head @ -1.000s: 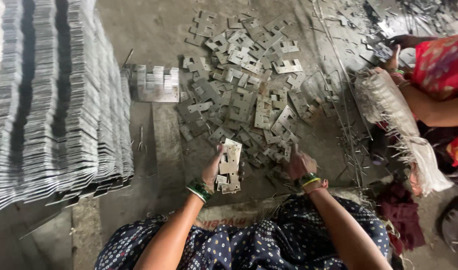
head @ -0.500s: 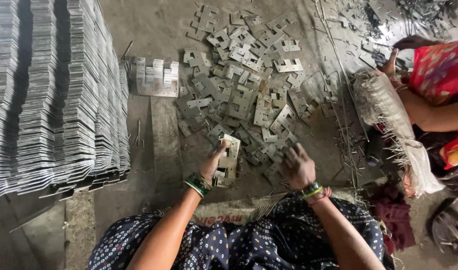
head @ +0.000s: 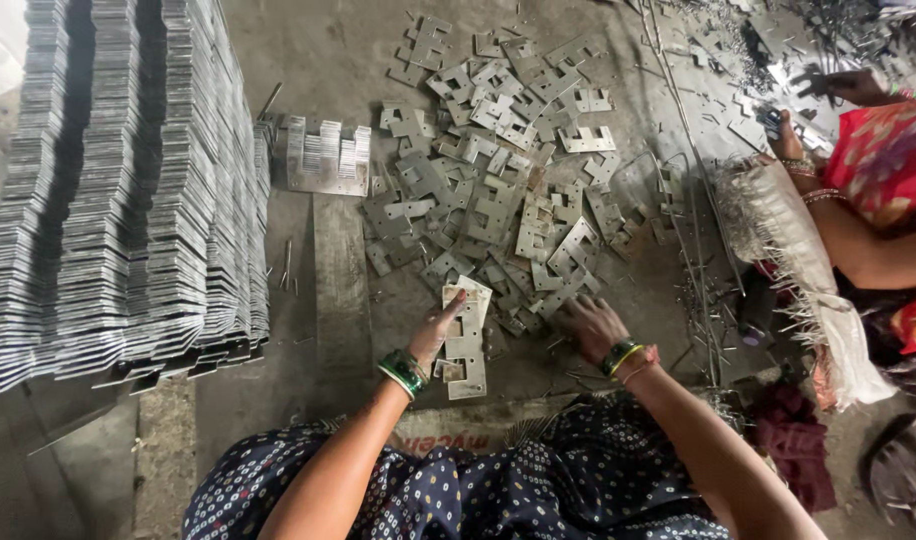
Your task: The person sits on the floor and repeatedly picks up small metal brackets, rubs them with a cloth, and stacks them. The person also uses a metal rod to move parts around on the floor.
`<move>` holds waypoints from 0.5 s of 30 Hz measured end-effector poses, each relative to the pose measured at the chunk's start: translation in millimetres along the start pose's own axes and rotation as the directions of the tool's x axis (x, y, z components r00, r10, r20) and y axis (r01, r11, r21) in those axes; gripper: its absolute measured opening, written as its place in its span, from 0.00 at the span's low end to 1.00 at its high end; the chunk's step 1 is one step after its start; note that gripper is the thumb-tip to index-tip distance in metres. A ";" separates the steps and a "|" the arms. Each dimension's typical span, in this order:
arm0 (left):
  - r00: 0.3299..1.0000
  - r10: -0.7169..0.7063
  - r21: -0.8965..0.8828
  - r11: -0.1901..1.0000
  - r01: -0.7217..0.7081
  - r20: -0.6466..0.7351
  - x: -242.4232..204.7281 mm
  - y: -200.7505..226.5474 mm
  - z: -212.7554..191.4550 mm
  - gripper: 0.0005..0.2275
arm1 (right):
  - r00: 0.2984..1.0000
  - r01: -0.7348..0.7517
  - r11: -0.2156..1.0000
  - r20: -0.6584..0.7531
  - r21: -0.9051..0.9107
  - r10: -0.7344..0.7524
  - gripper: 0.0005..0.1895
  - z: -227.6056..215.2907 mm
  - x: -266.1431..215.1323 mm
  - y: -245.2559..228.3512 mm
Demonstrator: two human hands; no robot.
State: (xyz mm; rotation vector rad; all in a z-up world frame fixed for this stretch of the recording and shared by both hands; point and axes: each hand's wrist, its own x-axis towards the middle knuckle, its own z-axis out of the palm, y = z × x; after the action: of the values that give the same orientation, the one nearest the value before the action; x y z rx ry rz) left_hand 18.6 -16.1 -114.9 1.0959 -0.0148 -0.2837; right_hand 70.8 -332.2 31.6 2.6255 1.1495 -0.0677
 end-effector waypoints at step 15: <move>0.988 -0.051 -0.103 0.994 0.036 -0.146 -6.3 -2.1 -8.6 0.23 | 0.553 -0.814 0.436 0.283 0.384 0.784 0.23 -2.1 100.2 65.8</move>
State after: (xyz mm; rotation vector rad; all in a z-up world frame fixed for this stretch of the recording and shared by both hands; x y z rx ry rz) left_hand 13.4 -8.0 -119.9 1.0157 0.1551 -0.2385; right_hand 186.9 -302.7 33.7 3.2783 -0.3374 -0.2662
